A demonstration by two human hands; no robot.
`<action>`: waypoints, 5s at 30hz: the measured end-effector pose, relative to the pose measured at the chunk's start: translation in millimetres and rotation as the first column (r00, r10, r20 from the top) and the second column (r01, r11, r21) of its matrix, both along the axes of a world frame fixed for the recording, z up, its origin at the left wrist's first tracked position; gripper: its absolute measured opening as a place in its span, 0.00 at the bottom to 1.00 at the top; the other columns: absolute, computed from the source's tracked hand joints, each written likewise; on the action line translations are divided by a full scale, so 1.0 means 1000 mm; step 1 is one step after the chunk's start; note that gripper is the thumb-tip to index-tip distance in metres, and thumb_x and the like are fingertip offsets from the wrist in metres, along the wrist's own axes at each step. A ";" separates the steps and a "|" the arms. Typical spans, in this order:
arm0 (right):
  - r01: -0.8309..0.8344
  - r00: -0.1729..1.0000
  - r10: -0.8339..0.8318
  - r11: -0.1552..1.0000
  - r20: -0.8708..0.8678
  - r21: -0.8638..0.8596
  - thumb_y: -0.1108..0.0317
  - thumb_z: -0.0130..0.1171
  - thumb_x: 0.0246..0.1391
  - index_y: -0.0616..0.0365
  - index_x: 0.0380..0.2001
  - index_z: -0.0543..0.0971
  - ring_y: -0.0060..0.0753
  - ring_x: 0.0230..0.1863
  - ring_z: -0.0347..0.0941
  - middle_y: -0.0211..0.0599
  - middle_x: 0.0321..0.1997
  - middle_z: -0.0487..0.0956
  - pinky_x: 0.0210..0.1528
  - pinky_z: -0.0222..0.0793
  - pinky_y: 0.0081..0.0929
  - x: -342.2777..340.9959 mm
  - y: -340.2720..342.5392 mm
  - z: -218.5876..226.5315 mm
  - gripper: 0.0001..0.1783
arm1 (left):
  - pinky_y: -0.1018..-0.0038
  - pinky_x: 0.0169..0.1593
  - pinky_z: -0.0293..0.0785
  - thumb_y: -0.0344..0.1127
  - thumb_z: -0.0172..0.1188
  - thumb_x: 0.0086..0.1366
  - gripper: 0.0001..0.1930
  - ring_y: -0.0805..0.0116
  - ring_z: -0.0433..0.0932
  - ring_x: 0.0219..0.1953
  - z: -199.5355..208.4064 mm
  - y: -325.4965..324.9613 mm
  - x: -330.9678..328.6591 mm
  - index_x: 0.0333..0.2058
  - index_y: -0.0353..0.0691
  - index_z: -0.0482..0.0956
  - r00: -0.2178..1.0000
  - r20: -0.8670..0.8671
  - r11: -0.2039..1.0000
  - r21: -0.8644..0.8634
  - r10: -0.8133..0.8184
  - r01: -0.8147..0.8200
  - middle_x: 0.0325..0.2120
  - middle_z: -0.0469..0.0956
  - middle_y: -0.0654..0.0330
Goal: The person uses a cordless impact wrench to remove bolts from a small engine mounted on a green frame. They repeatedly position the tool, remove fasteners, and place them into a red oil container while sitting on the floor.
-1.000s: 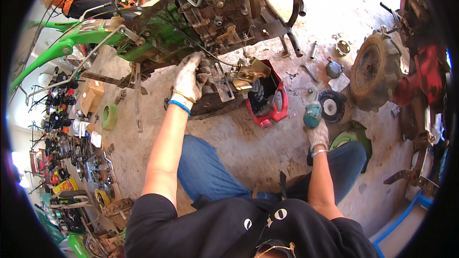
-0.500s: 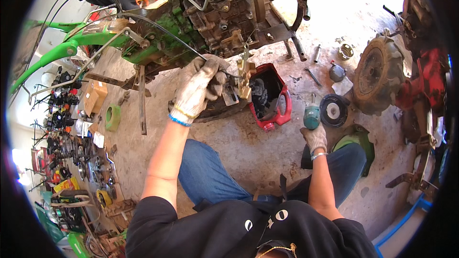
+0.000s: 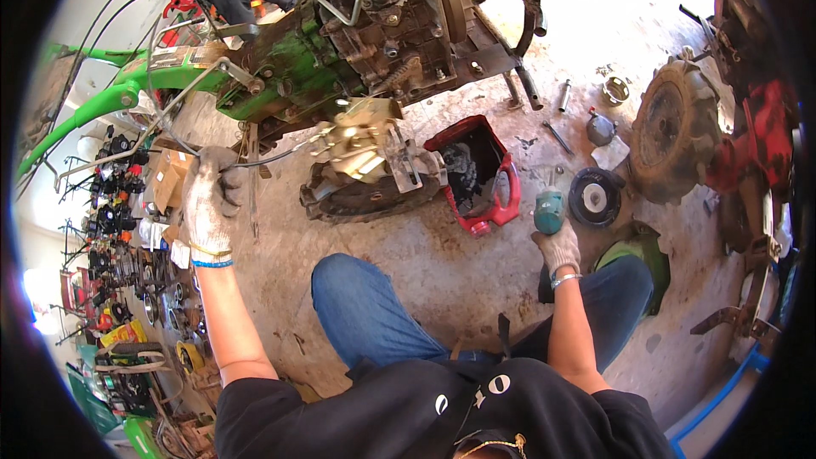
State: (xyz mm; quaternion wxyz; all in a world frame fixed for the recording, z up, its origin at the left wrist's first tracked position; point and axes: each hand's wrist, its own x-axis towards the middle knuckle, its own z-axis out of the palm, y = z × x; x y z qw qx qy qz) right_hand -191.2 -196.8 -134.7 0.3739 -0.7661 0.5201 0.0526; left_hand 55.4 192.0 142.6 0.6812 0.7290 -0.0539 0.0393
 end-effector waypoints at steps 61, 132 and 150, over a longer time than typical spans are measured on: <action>-0.179 0.943 0.135 0.976 -0.304 -0.124 0.70 0.61 0.49 0.63 0.49 0.74 0.54 0.51 0.76 0.56 0.46 0.80 0.49 0.75 0.43 0.006 0.014 -0.156 0.22 | 0.84 0.15 0.48 0.53 0.59 0.64 0.21 0.86 0.57 0.13 0.038 0.141 -0.091 0.30 0.38 0.75 0.976 -0.035 0.826 0.540 0.215 -0.162 0.16 0.67 0.72; -0.076 0.956 0.060 0.996 -0.287 -0.043 0.59 0.62 0.50 0.55 0.53 0.69 0.53 0.53 0.76 0.52 0.50 0.79 0.51 0.73 0.44 0.010 0.015 -0.140 0.28 | 0.57 0.53 0.72 0.54 0.46 0.70 0.23 0.47 0.76 0.49 -0.174 -0.088 0.054 0.47 0.41 0.78 0.900 0.257 0.363 0.924 -0.352 -0.122 0.48 0.77 0.48; 0.005 0.928 0.085 0.971 0.363 -0.240 0.61 0.66 0.41 0.63 0.51 0.71 0.56 0.46 0.77 0.55 0.43 0.80 0.50 0.71 0.42 0.128 -0.106 -0.035 0.32 | 0.58 0.41 0.76 0.51 0.50 0.67 0.18 0.50 0.80 0.38 -0.169 -0.098 0.046 0.39 0.48 0.83 0.925 0.261 0.492 0.865 -0.277 -0.097 0.37 0.82 0.52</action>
